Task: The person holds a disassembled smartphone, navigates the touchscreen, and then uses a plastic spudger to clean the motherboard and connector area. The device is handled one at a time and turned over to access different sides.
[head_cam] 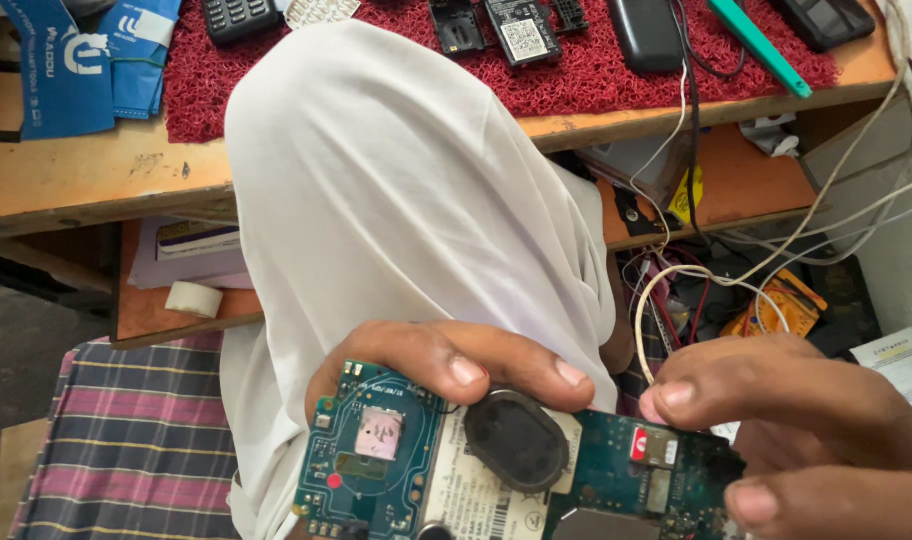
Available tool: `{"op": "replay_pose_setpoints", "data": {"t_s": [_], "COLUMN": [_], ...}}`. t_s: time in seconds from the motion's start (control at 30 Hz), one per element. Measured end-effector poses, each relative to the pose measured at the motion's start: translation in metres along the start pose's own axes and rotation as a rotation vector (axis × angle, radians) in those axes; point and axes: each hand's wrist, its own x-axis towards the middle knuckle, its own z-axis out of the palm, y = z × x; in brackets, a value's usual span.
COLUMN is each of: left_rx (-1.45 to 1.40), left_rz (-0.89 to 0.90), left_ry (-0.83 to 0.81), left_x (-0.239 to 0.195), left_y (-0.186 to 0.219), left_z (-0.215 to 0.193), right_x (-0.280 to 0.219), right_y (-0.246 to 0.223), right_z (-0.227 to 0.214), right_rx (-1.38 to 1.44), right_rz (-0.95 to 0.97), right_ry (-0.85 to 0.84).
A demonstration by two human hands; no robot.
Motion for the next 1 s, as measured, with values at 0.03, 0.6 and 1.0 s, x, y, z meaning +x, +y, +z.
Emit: {"op": "replay_pose_setpoints", "data": {"t_s": [0.03, 0.6, 1.0], "left_rx": [0.005, -0.244, 0.114], "left_rz": [0.009, 0.031, 0.235], "left_ry": [0.016, -0.145, -0.046], "left_x": [0.000, 0.008, 0.009], "left_y": [0.000, -0.010, -0.017], "left_z": [0.001, -0.016, -0.010], "right_x": [-0.003, 0.028, 0.119], "right_y": [0.001, 0.015, 0.192], "right_z": [0.000, 0.000, -0.124], "right_rx": [-0.003, 0.123, -1.185], "right_rz": [-0.001, -0.032, 0.262], "right_ry": [-0.001, 0.443, 0.328]}}
